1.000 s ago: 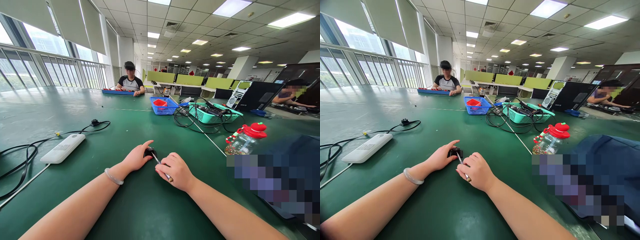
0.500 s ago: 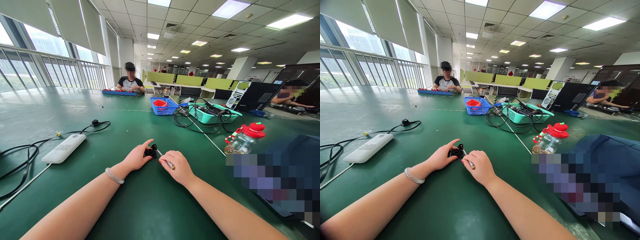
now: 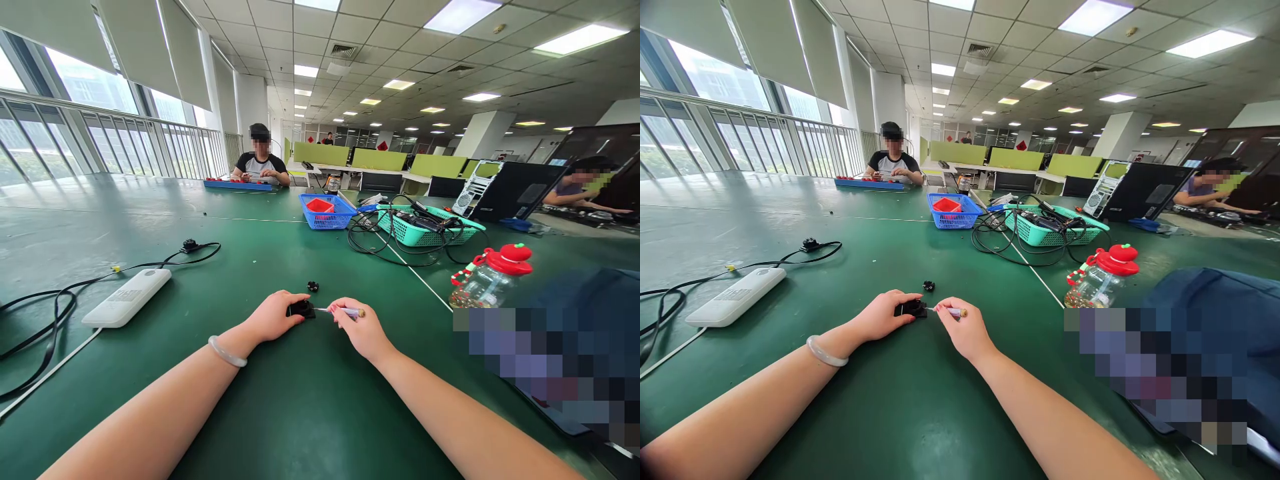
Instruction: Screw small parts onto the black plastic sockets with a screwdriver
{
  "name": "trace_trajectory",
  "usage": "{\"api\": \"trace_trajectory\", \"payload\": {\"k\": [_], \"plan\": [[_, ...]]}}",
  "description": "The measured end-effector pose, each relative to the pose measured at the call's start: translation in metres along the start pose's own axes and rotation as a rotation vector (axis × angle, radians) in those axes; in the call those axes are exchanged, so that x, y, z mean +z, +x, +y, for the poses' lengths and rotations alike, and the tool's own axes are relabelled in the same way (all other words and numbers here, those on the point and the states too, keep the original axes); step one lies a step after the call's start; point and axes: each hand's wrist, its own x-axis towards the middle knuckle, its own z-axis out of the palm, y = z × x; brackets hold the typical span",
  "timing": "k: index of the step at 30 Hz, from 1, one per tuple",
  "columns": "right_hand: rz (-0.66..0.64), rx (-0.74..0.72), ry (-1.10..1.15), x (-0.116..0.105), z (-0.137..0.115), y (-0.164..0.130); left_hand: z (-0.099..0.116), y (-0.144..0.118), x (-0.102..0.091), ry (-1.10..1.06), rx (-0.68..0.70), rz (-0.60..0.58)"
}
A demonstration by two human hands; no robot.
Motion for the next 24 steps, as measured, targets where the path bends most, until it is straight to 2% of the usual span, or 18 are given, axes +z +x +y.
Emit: {"api": "trace_trajectory", "payload": {"k": [4,7,10,14,17,19,24], "plan": [[-0.036,-0.144,-0.163,0.004,-0.004,-0.002,-0.004,0.001,0.003,-0.001,0.001,0.013],[0.003,-0.269,-0.226,0.007,-0.008,-0.006,-0.006,0.001,0.004,0.001,0.001,0.016],[0.063,-0.216,-0.145,0.005,-0.009,-0.006,-0.005,0.001,0.003,0.004,0.009,0.009],[0.02,-0.056,-0.058,0.001,-0.007,-0.003,-0.004,0.002,0.002,0.003,-0.006,-0.007],[0.009,-0.075,-0.097,0.002,-0.007,-0.003,-0.004,0.003,0.001,0.0,-0.016,-0.005],[0.019,-0.183,-0.196,0.004,-0.009,-0.006,-0.004,0.003,0.002,0.005,-0.021,-0.001],[0.004,-0.594,-0.42,0.009,-0.013,-0.016,-0.004,0.002,0.004,0.026,-0.021,0.019]]}}
